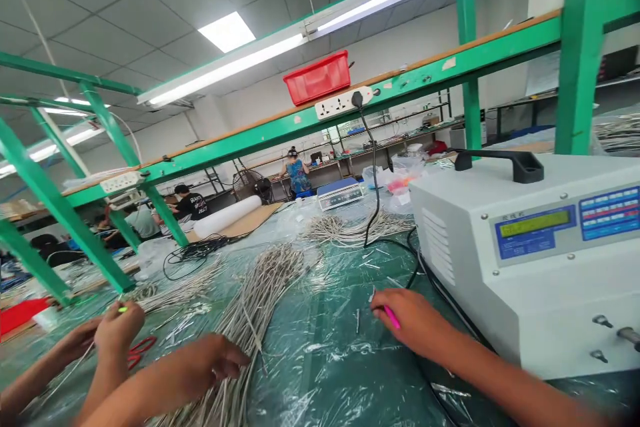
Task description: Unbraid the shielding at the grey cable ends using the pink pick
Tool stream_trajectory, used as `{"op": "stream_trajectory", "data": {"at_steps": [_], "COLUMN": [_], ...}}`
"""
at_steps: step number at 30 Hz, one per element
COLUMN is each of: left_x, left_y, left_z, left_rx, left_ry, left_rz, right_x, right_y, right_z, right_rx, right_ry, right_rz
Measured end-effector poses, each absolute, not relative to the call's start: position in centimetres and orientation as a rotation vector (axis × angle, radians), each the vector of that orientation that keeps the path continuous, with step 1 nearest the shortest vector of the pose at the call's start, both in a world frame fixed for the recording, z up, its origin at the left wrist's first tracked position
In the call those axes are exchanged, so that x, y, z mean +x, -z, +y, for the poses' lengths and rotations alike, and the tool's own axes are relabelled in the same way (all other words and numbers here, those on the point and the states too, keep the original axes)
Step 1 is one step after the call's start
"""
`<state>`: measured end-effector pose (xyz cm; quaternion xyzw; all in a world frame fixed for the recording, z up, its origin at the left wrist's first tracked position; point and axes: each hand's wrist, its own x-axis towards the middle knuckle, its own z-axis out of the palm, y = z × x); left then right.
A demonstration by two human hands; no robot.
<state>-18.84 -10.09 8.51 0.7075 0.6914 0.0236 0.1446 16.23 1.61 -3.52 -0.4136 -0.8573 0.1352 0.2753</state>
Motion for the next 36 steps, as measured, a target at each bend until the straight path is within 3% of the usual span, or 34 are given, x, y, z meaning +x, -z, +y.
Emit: {"op": "stream_trajectory", "data": {"at_steps": [5, 11, 18, 23, 32, 34, 36], "left_x": [-13.4, -2.8, 2.4, 0.6, -2.4, -2.3, -2.0], "left_y": [-9.7, -3.7, -0.8, -5.9, -24.0, -25.0, -23.0], "left_z": [1.6, 15.9, 21.3, 20.8, 7.0, 2.3, -1.9], "left_rx": [2.231, 2.498, 2.518, 2.503, 2.542, 2.536, 2.506], "left_ry": [0.153, -0.119, -0.112, -0.257, -0.720, -0.685, -0.597], "left_rz": [1.846, 1.910, 1.933, 2.102, 2.494, 2.485, 2.406], "right_x": [13.8, 13.6, 13.7, 14.2, 14.2, 13.9, 13.6], "right_y": [3.8, 5.9, 5.9, 5.0, 5.6, 5.4, 5.1], "right_z": [5.3, 6.2, 7.1, 7.0, 7.1, 6.7, 6.2], "right_rx": [-1.100, -1.287, -1.344, -1.309, -0.981, -0.879, -0.790], "right_ry": [-0.392, -0.361, -0.437, -0.562, -1.093, -1.258, -1.420], "right_rz": [-2.401, -2.291, -2.137, -1.939, -1.507, -1.424, -1.358]}}
